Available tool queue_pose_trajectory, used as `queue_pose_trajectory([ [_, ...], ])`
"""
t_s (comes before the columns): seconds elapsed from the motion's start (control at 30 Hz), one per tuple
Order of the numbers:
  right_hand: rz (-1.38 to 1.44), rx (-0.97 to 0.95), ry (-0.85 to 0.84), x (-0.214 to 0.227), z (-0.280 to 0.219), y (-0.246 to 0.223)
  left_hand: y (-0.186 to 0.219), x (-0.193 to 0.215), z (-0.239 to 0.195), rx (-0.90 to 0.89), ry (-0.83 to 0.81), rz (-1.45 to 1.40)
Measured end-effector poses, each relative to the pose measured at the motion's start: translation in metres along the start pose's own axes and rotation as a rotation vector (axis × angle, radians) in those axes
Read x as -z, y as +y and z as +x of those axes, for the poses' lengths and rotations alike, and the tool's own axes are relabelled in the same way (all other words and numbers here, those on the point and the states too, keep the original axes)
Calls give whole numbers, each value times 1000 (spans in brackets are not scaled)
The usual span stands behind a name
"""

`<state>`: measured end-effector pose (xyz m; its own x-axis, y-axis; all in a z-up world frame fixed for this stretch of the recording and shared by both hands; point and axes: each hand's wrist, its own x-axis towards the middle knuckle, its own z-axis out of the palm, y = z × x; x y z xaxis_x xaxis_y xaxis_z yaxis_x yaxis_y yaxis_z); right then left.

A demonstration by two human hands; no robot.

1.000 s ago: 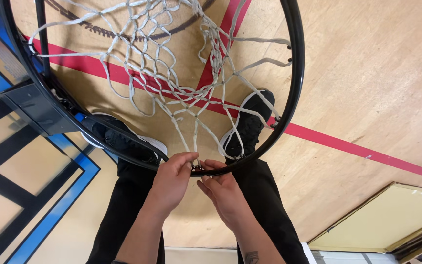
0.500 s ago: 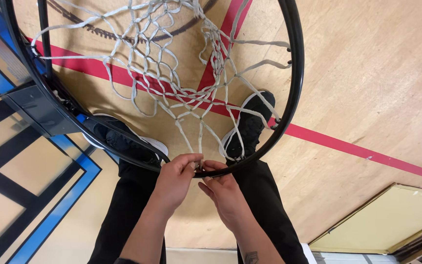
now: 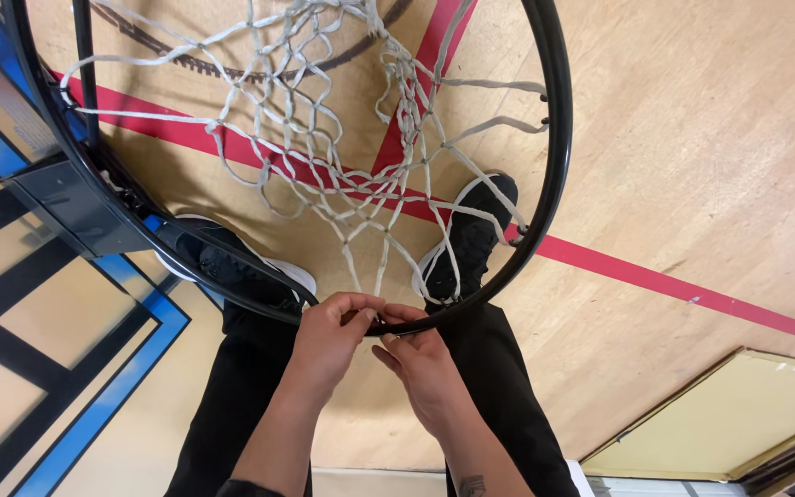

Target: The person attaches a white basketball net to a metal rim by threading the net through the holes and securing it with small metal clips. The person works around the rim, methodically fastening each section of the net.

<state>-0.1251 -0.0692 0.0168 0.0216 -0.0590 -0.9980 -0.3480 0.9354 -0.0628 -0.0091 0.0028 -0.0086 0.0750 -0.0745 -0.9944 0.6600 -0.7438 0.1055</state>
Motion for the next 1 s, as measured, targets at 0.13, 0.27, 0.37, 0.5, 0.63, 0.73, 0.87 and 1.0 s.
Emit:
queue_pose_trajectory([
  [0.13,18,6,3,1,1,2,-7,-1,7,-39,4,36],
  [0.27,4,-15,2,-1,-1,-3,0,-5,6,-2,-33,-1],
  [0.37,2,-10,-3,2,0,2,1,-6,3,6,-15,32],
  [0.5,-12,0,-8,4,4,5,-6,-9,12,-56,27,60],
  [0.63,-15,-14,-23,3,-1,0,18,-9,-1,5,25,81],
  [0.73,-13,-17,-7,-1,-1,-3,20,-11,2,-1,17,99],
  [0.87,-46,-4,-18,4,0,2,16,-15,7,-8,34,67],
  [1.0,-62,-21,-15,2,-3,-3,25,-10,3,-29,46,97],
])
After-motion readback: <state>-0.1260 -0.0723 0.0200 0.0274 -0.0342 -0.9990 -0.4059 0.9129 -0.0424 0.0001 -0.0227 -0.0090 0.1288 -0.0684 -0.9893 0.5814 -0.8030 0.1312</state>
